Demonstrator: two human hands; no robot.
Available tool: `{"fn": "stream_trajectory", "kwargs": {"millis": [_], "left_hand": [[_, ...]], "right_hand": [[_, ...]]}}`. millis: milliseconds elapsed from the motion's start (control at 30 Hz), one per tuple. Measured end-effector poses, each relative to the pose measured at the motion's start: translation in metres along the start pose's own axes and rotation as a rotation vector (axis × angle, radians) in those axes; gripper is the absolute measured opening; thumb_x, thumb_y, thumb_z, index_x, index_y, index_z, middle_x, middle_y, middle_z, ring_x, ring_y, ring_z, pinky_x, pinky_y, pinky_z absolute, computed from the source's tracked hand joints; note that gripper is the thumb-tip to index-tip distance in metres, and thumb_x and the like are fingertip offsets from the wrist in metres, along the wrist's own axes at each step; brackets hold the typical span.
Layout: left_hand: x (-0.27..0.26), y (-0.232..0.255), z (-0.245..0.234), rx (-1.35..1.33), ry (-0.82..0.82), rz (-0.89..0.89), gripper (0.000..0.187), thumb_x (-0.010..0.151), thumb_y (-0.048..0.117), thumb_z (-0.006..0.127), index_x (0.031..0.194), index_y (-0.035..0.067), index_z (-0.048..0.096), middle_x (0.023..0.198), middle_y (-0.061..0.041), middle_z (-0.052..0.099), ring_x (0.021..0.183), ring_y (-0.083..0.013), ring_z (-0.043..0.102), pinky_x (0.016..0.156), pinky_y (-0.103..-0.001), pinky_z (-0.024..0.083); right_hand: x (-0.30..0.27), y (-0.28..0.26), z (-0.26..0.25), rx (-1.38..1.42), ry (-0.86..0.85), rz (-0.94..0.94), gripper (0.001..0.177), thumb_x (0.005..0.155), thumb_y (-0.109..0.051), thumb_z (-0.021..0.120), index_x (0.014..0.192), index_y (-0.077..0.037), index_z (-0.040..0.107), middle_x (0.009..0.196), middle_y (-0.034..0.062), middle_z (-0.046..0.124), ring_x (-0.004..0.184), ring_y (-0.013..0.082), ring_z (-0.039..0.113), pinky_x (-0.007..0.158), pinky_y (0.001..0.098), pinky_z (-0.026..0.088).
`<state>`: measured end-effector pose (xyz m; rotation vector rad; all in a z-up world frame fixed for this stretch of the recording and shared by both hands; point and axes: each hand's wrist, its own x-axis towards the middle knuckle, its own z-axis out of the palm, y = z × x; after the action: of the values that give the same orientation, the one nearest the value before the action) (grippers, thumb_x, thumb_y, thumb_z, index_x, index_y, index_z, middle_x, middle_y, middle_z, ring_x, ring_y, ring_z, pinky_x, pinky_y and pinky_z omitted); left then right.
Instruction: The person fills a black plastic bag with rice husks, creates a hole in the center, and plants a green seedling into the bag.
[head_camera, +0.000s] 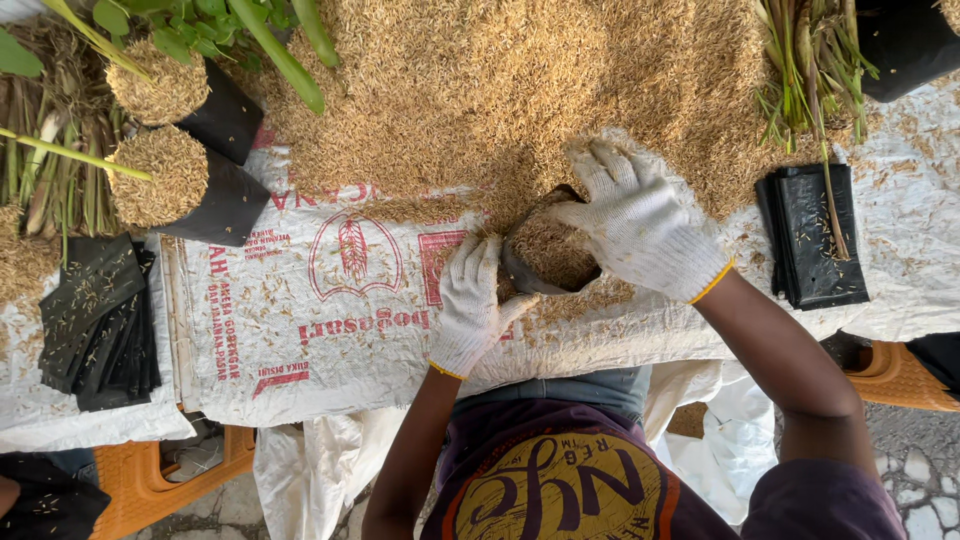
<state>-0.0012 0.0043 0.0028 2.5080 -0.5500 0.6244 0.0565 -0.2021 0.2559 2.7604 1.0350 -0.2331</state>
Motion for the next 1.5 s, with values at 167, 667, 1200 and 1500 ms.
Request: {"fn": "stream_trajectory", "kwargs": {"millis": [167,667,1200,1500], "left_hand": [[-0.003,-0.001,0.001,-0.02,0.01,-0.001,0.126,0.053,0.069,0.094,0.155,0.008,0.054,0.136,-0.015,0.064,0.139,-0.0394,0.058,0.118,-0.057,0.047],[0.0,0.003,-0.001,0.016,0.046,-0.001,0.124,0.058,0.077,0.089,0.153,0.006,0.056,0.135,-0.015,0.066,0.138,-0.039,0.06,0.118,-0.056,0.047],[-0.002,0.001,0.003,-0.049,0.033,-0.002,0.118,0.061,0.067,0.093,0.154,0.005,0.055,0.133,-0.017,0.065,0.138,-0.0428,0.059,0.116,-0.059,0.048],[-0.002,-0.001,0.003,-0.014,0.024,0.012,0.122,0.059,0.072,0.092,0.154,0.004,0.055,0.135,-0.017,0.065,0.139,-0.042,0.058,0.116,-0.058,0.048]], "right_hand": [[-0.006,-0.001,0.0,-0.007,-0.07,0.012,0.03,0.086,-0.047,0.086,0.115,-0.042,0.077,0.153,0.0151,0.061,0.151,0.0398,0.053,0.121,0.0557,0.05],[-0.012,0.001,-0.004,-0.025,-0.232,0.08,0.044,0.088,-0.043,0.086,0.13,-0.043,0.07,0.162,0.0165,0.052,0.156,0.0409,0.044,0.126,0.0569,0.043],[-0.004,-0.003,0.009,-0.062,0.142,0.114,0.025,0.091,-0.041,0.082,0.111,-0.025,0.083,0.144,0.0197,0.071,0.146,0.0398,0.06,0.12,0.0544,0.052],[-0.014,-0.004,0.025,-0.006,0.026,0.006,0.021,0.083,-0.048,0.086,0.1,-0.034,0.084,0.142,0.0128,0.069,0.147,0.0425,0.058,0.117,0.0564,0.056]]}}
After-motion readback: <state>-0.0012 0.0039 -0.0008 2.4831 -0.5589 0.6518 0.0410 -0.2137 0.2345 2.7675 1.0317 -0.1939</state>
